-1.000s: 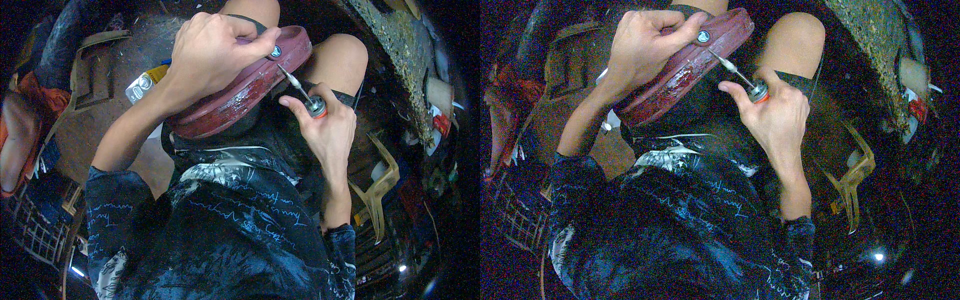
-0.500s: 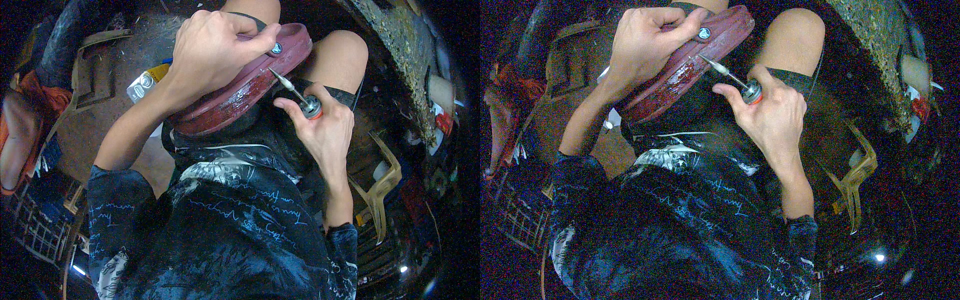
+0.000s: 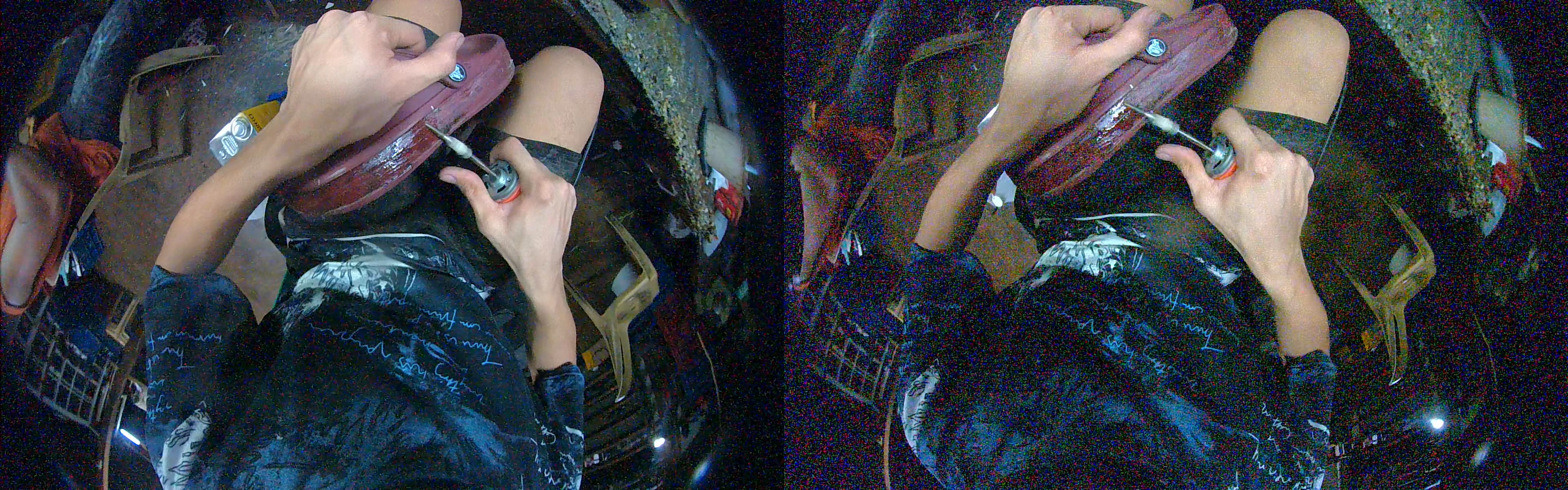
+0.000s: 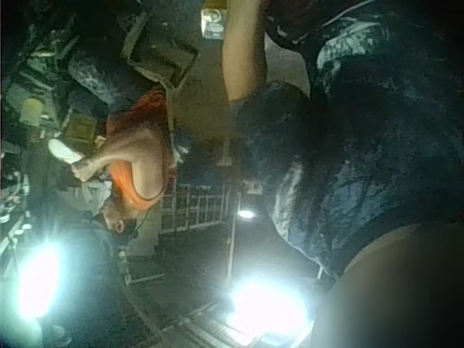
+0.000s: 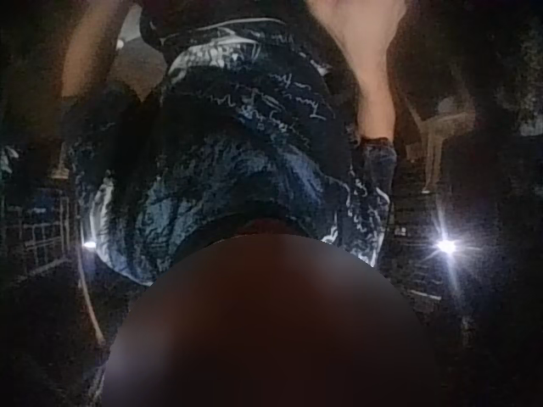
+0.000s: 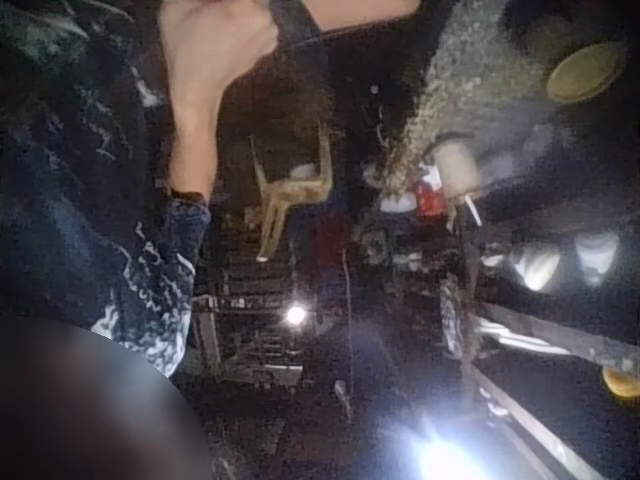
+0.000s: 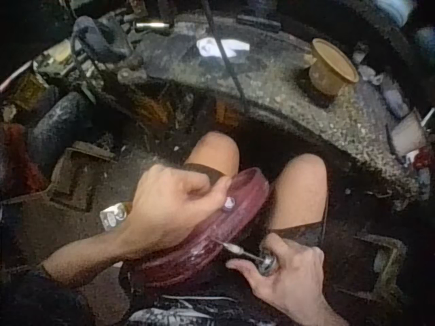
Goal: The person uses a handheld rotary tool to grind and smooth the surface of a maroon slip-on shoe, then switches to a black and white athletic shoe and continues grinding the sole. The person holds each shoe with one hand while operating the tool with the other.
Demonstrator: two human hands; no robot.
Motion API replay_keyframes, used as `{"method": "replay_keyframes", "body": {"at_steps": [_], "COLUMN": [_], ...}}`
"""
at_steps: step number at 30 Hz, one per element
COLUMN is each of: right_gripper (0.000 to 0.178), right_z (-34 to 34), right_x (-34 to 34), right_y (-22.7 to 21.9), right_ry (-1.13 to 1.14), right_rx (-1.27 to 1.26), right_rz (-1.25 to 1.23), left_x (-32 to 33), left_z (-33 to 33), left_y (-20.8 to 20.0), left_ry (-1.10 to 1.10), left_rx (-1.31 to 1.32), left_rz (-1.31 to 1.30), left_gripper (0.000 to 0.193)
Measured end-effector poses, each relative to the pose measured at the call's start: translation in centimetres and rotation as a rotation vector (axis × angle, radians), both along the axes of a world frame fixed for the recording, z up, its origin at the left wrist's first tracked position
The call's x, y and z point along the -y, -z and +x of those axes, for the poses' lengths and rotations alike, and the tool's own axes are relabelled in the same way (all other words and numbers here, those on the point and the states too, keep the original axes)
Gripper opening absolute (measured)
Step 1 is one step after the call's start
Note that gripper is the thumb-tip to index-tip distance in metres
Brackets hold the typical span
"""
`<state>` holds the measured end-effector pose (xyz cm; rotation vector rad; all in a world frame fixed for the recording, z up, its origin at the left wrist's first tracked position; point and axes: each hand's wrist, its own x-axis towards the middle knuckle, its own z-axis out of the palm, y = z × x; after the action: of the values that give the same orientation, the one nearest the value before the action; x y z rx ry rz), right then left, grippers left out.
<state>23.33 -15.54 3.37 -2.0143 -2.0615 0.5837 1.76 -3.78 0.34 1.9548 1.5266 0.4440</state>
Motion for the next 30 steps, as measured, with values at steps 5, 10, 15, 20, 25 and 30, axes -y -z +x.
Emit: {"method": "replay_keyframes", "body": {"at_steps": [5, 10, 15, 20, 25, 30], "right_gripper": [0.059, 0.06, 0.06, 0.058, 0.059, 0.06], "right_z": [0.4, 0.2, -0.1, -0.2, 0.0, 0.8], "right_x": [-0.2, -0.4, -0.4, -0.3, -0.1, -0.7], "right_y": [0.0, -0.1, -0.2, -0.1, 0.0, -0.4], "right_ry": [0.046, 0.065, 0.034, 0.025, 0.021, 0.114], "right_rx": [0.012, 0.041, 0.033, -0.031, -0.047, -0.01], "right_rz": [-0.037, -0.06, -0.041, -0.084, -0.017, -0.106], "left_x": [0.0, 0.0, -0.1, -0.2, -0.1, -0.1], "left_z": [-0.1, 0.0, 0.1, 0.1, 0.0, -0.1], "left_y": [0.0, -0.1, -0.6, -1.3, -1.1, -0.5], "left_ry": [-0.004, 0.012, 0.043, 0.051, 0.051, 0.025], "left_rx": [0.002, -0.009, 0.099, 0.086, 0.089, 0.051], "left_rz": [0.012, -0.008, 0.07, 0.018, 0.055, 0.064], "left_gripper": [0.055, 0.054, 0.049, 0.05, 0.05, 0.049]}}
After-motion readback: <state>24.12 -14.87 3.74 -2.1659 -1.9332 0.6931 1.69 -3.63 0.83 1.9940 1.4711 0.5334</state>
